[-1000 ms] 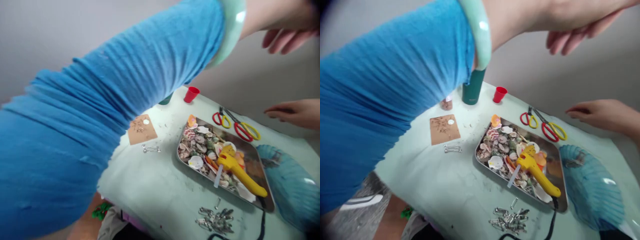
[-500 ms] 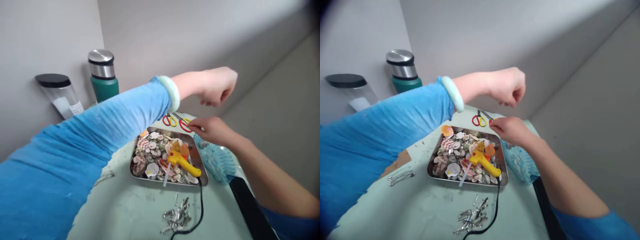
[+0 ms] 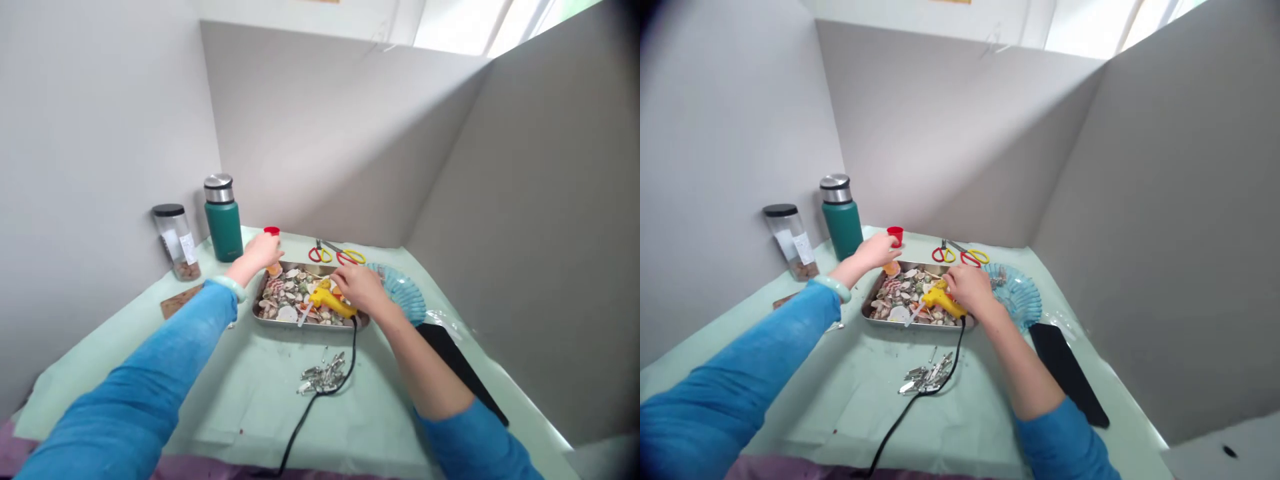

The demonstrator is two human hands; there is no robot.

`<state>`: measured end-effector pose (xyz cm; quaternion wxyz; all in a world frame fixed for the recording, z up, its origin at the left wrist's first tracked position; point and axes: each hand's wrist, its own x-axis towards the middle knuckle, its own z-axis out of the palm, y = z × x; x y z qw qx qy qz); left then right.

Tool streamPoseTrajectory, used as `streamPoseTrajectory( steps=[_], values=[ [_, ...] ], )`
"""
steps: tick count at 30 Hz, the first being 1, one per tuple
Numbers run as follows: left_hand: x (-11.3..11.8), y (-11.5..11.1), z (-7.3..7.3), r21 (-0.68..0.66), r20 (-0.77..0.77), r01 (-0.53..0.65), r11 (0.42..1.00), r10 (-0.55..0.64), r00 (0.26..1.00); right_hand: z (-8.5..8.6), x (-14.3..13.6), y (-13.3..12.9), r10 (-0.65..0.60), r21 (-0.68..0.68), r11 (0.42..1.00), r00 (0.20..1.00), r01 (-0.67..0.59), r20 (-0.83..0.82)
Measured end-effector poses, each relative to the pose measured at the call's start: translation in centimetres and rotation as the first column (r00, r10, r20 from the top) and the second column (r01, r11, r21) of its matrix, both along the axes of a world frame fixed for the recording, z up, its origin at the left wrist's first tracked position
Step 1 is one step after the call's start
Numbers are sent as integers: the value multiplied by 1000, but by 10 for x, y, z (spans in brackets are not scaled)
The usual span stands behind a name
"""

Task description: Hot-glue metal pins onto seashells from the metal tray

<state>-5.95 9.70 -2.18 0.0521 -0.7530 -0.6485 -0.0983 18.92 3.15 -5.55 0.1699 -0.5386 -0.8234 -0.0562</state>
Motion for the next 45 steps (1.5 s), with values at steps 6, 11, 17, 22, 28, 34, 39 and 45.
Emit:
streamPoseTrajectory(
  steps=[6, 11, 17, 22, 28, 34, 39, 45],
  values=[
    [-5, -10, -41, -5, 123, -162, 987, 161, 979, -16, 13, -27, -158, -132, 980, 984, 147, -78],
    [-11, -11, -48, 82, 228, -171, 982, 149, 962, -15, 6, -36, -29, -186, 982, 997, 15, -75],
    [-7, -26, -41, 56, 755, -216, 975, 100, 648, -26, 11, -31, 0, -253, 962, 926, -103, -377],
    [9, -49, -44, -137, 988, 11, 990, 138, -66, -13, 17, -30, -42, -141, 886, 226, -442, -973],
    [16, -60, -51, -101, 994, 77, 992, 104, -31, -24, -11, -28, -200, -182, 899, -3, -398, -980],
    [21, -60, -59, -31, 975, 139, 990, -1, 224, -43, -13, -24, -235, -206, 801, 21, -562, -972],
    [9, -56, -57, 85, 657, -1, 996, -56, 751, -38, -7, -25, -182, -201, 849, 87, -489, -979],
    [17, -52, -56, -81, 324, 131, 988, -99, 941, -34, 1, -25, -173, -223, 900, 163, -374, -971]
  ],
)
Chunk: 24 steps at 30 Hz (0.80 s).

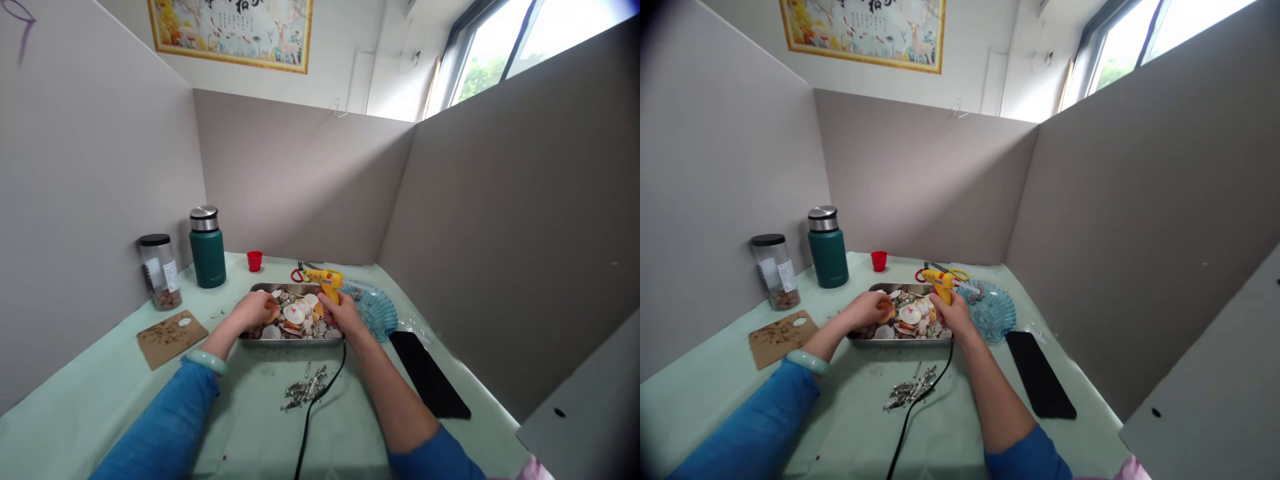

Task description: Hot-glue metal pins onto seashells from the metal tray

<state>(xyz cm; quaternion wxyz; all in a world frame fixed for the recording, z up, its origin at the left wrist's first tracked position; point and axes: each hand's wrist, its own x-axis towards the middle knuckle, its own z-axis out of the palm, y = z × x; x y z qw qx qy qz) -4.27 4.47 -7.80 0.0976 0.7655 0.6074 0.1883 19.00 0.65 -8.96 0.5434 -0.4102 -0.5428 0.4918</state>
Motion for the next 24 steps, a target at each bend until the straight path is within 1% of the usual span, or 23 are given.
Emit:
streamPoseTrajectory(
  steps=[2, 3, 5, 6, 7, 8, 9, 10, 11, 12, 15, 17, 20, 22, 24],
  values=[
    [15, 3, 1, -29, 61, 54, 998, -53, 997, 0, 1, 0, -13, 4, 1000, 1000, 13, 2],
    [23, 5, 1, -29, 123, 81, 996, -77, 989, 0, 1, 1, -18, 7, 1000, 1000, 18, -2],
    [36, 10, 5, -66, 313, 109, 992, -83, 946, -1, 2, 1, -27, 10, 1000, 1000, 27, -12],
    [39, 13, 7, -92, 385, 113, 989, -69, 920, -2, 3, 2, -34, 10, 999, 999, 34, -12],
    [40, 16, 10, -78, 421, 98, 992, -56, 905, -2, 4, 2, -41, 9, 999, 999, 41, -8],
    [38, 18, 12, -61, 408, 64, 996, -34, 912, -3, 5, 2, -43, 10, 999, 999, 43, -1],
    [33, 19, 15, -20, 356, 2, 1000, 6, 935, -3, 6, 2, -40, 11, 999, 999, 40, 8],
    [27, 20, 18, 45, 257, -47, 998, 34, 966, -3, 7, 2, -34, 14, 999, 999, 33, 19],
    [18, 20, 20, 113, 124, -84, 990, 70, 990, -2, 7, 1, -27, 16, 1000, 999, 26, 30],
    [10, 20, 21, 160, 16, -112, 981, 111, 994, -1, 8, 1, -20, 17, 1000, 999, 19, 39],
    [-12, 18, 19, 160, -47, -159, 974, 168, 985, 2, 7, -3, -31, 10, 999, 998, 30, 53],
    [-19, 16, 14, 148, -67, -168, 975, 179, 982, 4, 5, -5, -42, 1, 999, 997, 42, 59],
    [-21, 13, 8, 250, -43, -174, 953, 190, 981, 4, 4, -6, -40, -3, 999, 998, 40, 58],
    [-19, 9, 8, 309, -40, -169, 936, 191, 981, 3, 3, -5, -35, -2, 999, 998, 35, 55],
    [-15, 4, 9, 296, -70, -147, 944, 175, 982, 1, 3, -5, -34, -4, 999, 997, 35, 69]
  ],
)
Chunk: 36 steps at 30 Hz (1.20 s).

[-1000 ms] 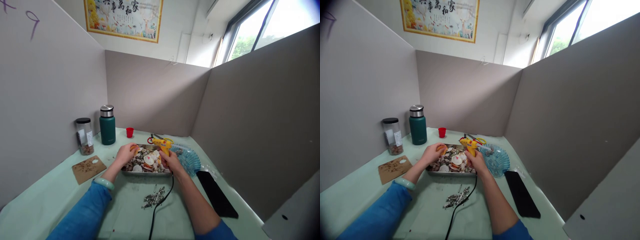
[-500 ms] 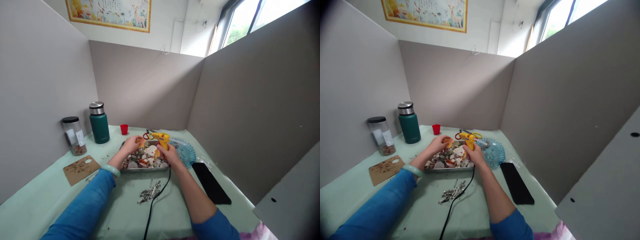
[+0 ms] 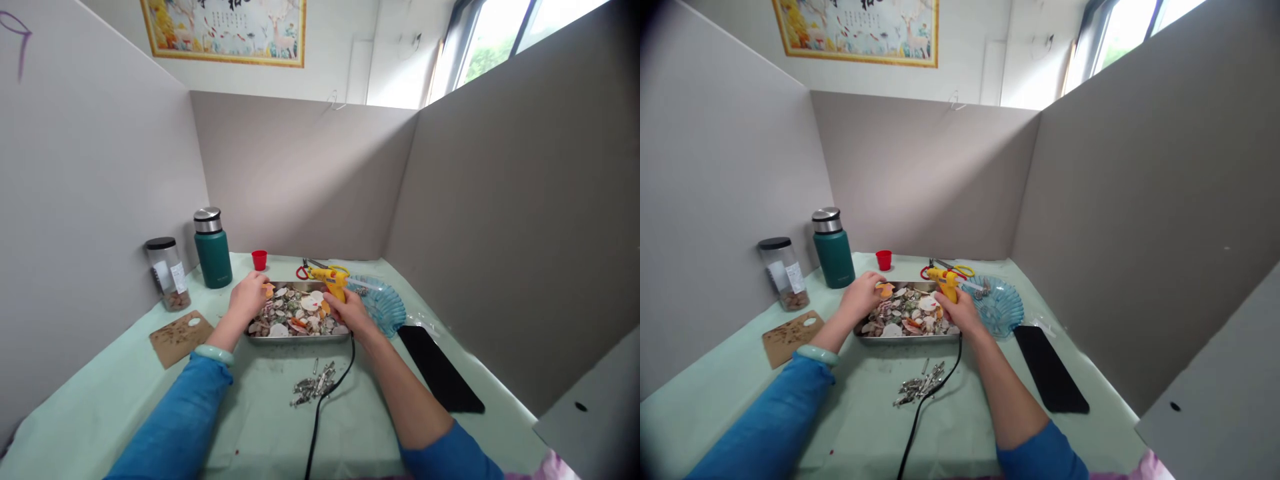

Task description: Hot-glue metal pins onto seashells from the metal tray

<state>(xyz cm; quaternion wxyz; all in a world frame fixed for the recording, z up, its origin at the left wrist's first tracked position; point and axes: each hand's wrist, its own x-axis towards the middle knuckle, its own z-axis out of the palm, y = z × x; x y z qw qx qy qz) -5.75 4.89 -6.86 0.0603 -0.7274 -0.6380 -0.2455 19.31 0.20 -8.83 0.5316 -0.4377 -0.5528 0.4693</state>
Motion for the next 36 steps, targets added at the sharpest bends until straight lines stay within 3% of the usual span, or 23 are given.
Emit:
streamPoseTrajectory(
  steps=[4, 10, 13, 18, 21, 25, 27, 29, 31, 34, 36],
  values=[
    [13, -4, -6, -191, -102, 61, 980, -82, 991, -1, 0, 0, 15, -5, 1000, 999, -15, 42],
    [24, 4, -24, -213, -182, 135, 968, -175, 968, -6, 0, 3, 49, 35, 998, 993, -53, 104],
    [20, 6, -21, -197, -86, 169, 966, -189, 978, -9, 0, 5, 59, 57, 996, 991, -66, 121],
    [14, 6, -14, -188, 236, 165, 968, -119, 964, -9, 1, 5, 49, 62, 996, 990, -58, 135],
    [12, 8, -15, -176, 534, 226, 958, -100, 839, -8, 0, 4, 40, 57, 997, 989, -49, 143],
    [10, 8, -14, -162, 873, 307, 938, -9, 488, -8, 0, 4, 54, 67, 996, 986, -65, 157],
    [7, 7, -12, -160, 919, 331, 930, 17, 395, -9, 0, 4, 60, 83, 994, 981, -76, 184],
    [3, 5, -10, -152, 895, 336, 930, -14, 445, -9, 1, 5, 57, 97, 992, 975, -79, 214],
    [0, 4, -10, -146, 798, 332, 932, -88, 597, -9, 1, 5, 49, 107, 991, 970, -76, 237],
    [-1, 3, -11, -169, 511, 267, 949, -147, 847, -9, 2, 5, 29, 131, 989, 963, -66, 267],
    [-2, 3, -11, -206, 302, 201, 958, -133, 944, -10, 2, 6, 17, 147, 987, 958, -62, 287]
  ],
)
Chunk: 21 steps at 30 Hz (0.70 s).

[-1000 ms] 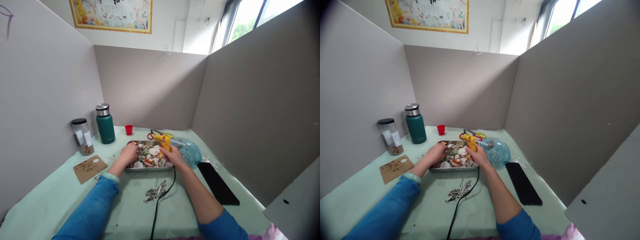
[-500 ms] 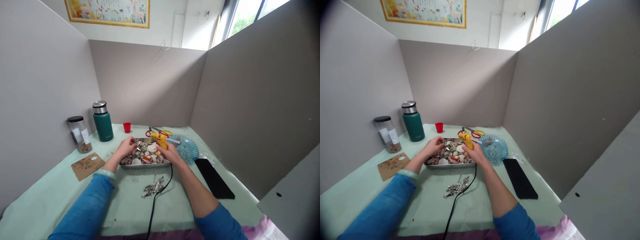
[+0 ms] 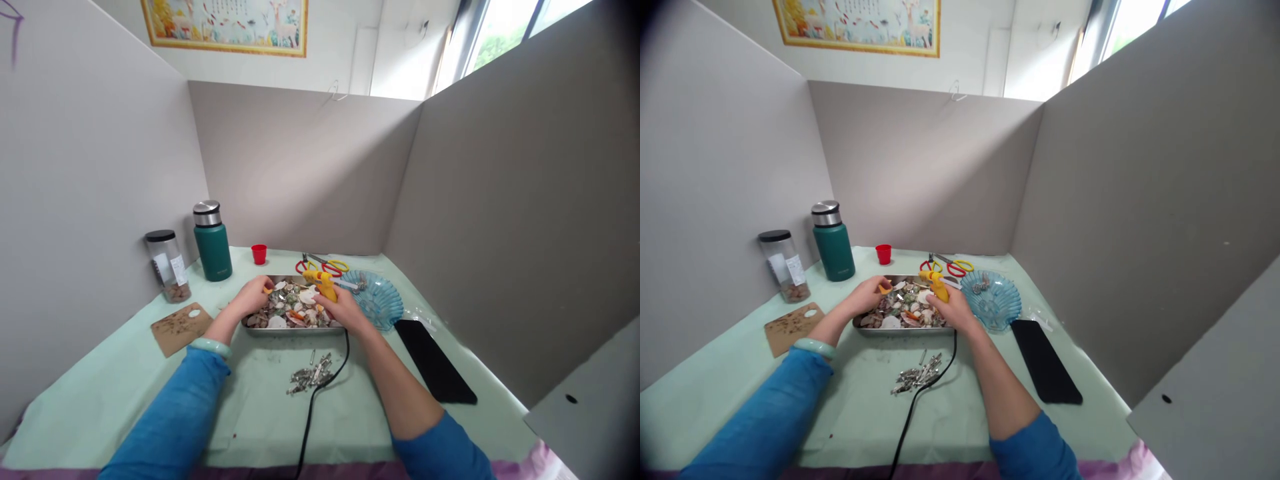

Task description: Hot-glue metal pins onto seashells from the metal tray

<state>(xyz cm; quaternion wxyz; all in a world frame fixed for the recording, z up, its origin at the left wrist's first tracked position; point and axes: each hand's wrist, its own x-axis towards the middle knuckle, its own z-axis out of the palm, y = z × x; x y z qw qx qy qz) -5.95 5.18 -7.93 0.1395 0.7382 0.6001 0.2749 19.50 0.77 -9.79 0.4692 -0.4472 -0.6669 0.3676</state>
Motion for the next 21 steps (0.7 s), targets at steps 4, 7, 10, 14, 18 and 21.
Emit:
streamPoseTrajectory(
  steps=[4, 7, 10, 14, 18, 21],
  values=[
    [-2, -3, 6, 18, -249, 33, 999, -27, 968, 0, -1, 0, -25, 30, 999, 999, 24, 37],
    [0, -10, 11, -21, -432, 96, 995, -96, 897, 1, -1, -1, -41, 48, 998, 998, 38, 53],
    [8, -17, 13, -79, -617, 86, 993, -117, 779, 2, -1, -2, -48, 70, 997, 997, 43, 66],
    [13, -19, 11, -7, -657, 97, 995, -77, 750, 2, -1, -1, -67, 87, 994, 996, 62, 55],
    [6, -15, 12, 47, -448, 55, 997, -28, 894, 1, -1, -1, -65, 87, 994, 996, 60, 62],
    [3, -13, 12, -1, -127, 89, 996, -88, 988, 1, -1, -1, -60, 89, 995, 995, 53, 83]
  ],
)
